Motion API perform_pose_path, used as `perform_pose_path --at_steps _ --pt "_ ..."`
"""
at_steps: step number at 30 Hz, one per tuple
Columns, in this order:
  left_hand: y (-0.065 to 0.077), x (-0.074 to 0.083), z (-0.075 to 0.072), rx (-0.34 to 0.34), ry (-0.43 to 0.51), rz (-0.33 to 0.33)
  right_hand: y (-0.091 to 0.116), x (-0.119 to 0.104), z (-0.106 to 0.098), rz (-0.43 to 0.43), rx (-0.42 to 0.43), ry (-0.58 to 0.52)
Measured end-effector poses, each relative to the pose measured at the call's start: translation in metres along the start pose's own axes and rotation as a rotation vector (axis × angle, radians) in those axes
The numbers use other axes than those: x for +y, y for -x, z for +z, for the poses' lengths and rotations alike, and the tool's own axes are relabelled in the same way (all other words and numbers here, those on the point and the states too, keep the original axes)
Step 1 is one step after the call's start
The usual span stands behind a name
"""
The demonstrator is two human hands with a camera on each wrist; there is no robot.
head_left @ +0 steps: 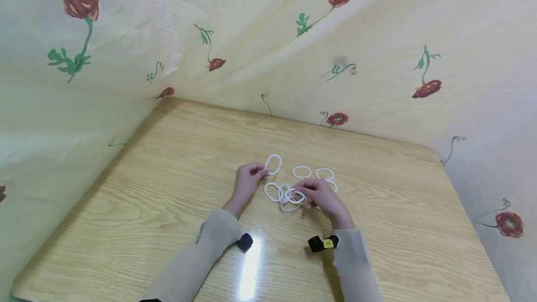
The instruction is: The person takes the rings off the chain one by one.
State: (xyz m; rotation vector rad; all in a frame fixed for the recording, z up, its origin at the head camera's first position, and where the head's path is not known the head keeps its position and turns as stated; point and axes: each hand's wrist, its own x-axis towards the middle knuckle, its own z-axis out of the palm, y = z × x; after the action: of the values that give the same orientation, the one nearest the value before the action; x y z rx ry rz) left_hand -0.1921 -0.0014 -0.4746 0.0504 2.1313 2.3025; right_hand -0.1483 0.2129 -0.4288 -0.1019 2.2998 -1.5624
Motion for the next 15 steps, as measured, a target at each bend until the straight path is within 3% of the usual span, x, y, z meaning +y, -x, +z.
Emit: perform_pose_path --at_steps 8,15 --pt "-0.005 0.003 0.001 -0.002 0.020 -0.087 0.002 0.003 -0.003 0.006 -0.007 0.001" --pt "-0.013 0.012 0.000 -0.021 -0.061 -0.109 0.002 0.004 -0.005 0.020 -0.018 -0.007"
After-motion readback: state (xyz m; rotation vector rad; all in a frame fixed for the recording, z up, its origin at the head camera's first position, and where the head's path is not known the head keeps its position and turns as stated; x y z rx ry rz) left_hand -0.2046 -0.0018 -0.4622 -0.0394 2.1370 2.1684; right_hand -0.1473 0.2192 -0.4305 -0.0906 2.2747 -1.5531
